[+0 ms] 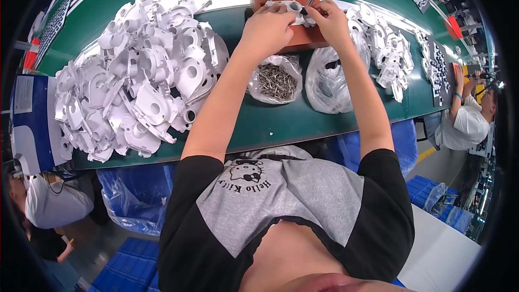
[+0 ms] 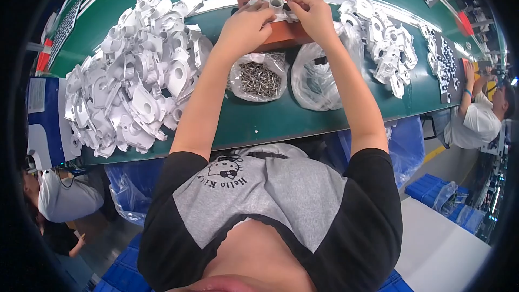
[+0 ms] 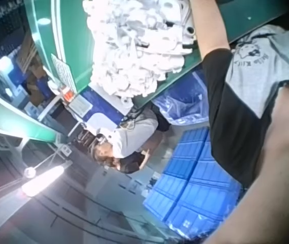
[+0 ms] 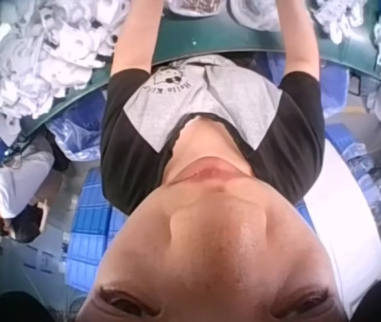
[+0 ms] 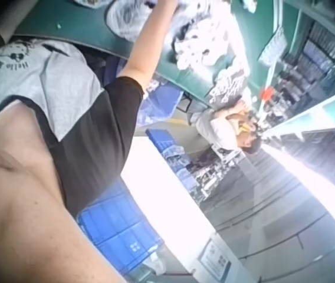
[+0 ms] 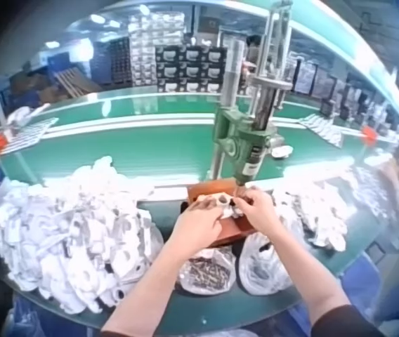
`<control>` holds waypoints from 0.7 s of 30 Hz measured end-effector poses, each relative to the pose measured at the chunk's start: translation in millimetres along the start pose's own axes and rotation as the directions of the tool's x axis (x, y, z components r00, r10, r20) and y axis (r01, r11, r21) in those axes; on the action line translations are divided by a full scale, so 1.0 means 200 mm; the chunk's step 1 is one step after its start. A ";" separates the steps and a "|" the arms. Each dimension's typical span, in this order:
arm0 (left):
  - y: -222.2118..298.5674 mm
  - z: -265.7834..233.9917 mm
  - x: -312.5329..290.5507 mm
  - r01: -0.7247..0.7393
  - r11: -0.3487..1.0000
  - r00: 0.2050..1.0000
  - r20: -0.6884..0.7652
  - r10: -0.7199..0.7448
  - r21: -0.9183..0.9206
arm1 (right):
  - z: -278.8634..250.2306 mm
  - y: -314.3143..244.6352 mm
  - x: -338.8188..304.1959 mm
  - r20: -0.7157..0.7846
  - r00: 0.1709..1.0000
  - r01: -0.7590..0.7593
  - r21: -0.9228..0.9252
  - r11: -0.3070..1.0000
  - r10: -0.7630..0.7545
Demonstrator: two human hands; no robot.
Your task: Assembling white plastic components using a manual press and small screws on an electronics factory assembly line.
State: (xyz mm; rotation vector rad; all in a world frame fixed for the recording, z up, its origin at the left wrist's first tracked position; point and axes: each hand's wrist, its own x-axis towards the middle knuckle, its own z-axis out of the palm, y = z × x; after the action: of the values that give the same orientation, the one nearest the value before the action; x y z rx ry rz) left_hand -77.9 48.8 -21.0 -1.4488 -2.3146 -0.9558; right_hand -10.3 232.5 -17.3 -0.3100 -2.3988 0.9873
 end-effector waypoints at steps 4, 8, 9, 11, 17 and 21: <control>0.00 -0.01 0.00 0.000 1.000 1.000 0.002 0.000 0.008 | 0.02 0.03 0.03 0.019 1.000 0.003 -0.026 1.000 -0.003; 0.02 -0.04 0.02 0.065 0.998 0.993 0.098 -0.063 -0.015 | 0.01 0.06 0.04 0.084 0.996 -0.005 0.019 1.000 0.003; 0.02 -0.04 0.02 0.063 0.998 0.994 0.096 -0.061 -0.012 | 0.00 0.07 0.04 0.106 0.994 0.005 -0.035 0.999 -0.002; 0.02 -0.03 0.02 0.058 0.998 0.995 0.083 -0.057 -0.008 | -0.04 0.08 0.06 0.150 0.989 0.007 0.012 1.000 -0.008; 0.00 -0.02 0.01 0.066 0.998 0.995 0.079 -0.067 0.016 | -0.09 -0.01 -0.01 0.223 0.955 0.228 -0.122 0.966 -0.197; -0.01 -0.03 -0.01 0.070 0.996 0.995 0.064 -0.073 0.046 | -0.17 0.22 0.17 0.139 0.990 -0.049 0.092 0.995 0.036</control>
State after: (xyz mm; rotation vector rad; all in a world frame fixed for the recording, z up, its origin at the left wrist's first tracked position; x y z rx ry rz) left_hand -80.0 43.8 -18.1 -1.4089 -2.4345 -0.8823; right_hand -19.2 297.5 -14.7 -0.2668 -2.4669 1.1734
